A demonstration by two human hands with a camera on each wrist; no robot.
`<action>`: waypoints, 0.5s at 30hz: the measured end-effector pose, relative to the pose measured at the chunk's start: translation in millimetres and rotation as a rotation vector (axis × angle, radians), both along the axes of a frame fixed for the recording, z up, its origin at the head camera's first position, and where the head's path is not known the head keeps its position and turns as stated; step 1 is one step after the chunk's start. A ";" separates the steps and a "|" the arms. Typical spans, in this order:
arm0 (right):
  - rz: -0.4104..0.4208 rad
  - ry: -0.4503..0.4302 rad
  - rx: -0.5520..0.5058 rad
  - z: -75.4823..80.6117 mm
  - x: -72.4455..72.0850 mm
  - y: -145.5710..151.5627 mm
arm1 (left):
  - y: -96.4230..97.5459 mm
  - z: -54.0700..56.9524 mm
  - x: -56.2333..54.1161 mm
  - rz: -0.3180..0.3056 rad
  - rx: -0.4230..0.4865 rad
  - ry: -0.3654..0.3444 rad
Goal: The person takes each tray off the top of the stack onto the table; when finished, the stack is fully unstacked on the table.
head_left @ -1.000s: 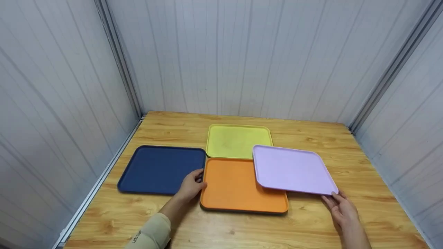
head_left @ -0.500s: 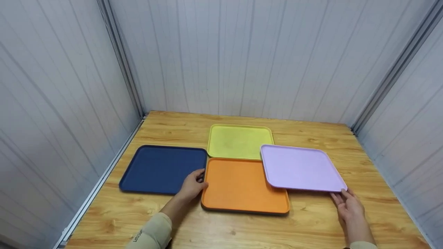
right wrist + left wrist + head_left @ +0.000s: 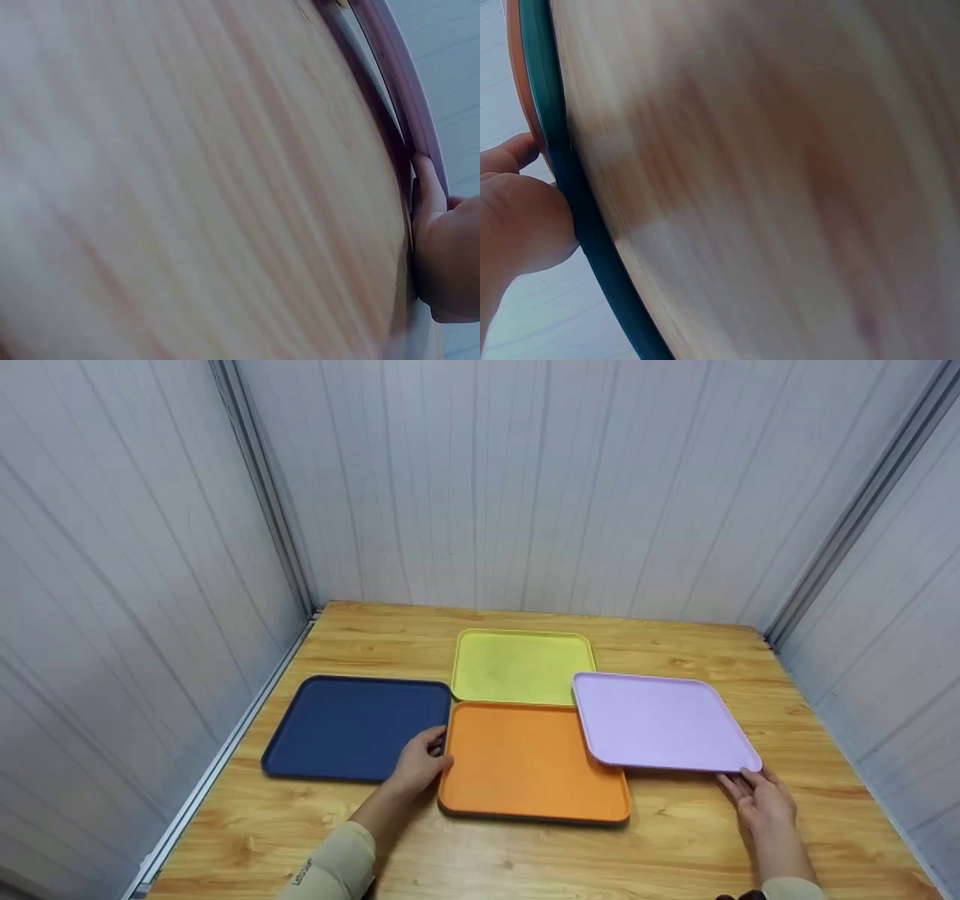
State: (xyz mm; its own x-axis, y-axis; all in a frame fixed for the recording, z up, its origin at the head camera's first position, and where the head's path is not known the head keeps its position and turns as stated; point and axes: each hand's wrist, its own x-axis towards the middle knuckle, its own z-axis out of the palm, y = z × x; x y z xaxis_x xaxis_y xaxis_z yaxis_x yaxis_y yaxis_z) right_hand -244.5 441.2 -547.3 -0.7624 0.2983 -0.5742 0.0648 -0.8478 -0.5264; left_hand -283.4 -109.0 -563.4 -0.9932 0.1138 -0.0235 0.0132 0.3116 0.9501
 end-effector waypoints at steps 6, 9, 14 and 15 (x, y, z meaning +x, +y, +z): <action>-0.077 -0.019 0.016 1.2 -4.1 8.3 | 1.1 -0.1 0.2 -0.004 -0.004 0.009; -0.127 -0.014 -0.001 1.6 -6.0 11.2 | 0.9 0.2 0.4 -0.002 -0.013 0.010; -0.193 -0.022 0.006 0.6 -10.8 13.6 | 0.6 0.2 0.2 -0.003 -0.026 0.013; -0.202 -0.024 0.012 0.5 -11.7 13.9 | 0.6 0.4 0.3 -0.004 -0.026 0.012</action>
State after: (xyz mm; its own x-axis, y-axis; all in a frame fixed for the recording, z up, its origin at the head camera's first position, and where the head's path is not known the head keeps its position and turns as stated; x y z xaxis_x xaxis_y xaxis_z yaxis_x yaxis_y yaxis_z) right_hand -256.2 455.1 -546.8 -0.6723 0.4508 -0.5872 -0.0934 -0.8385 -0.5369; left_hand -283.1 -108.4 -562.9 -0.9930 0.1172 -0.0144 0.0260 0.3359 0.9415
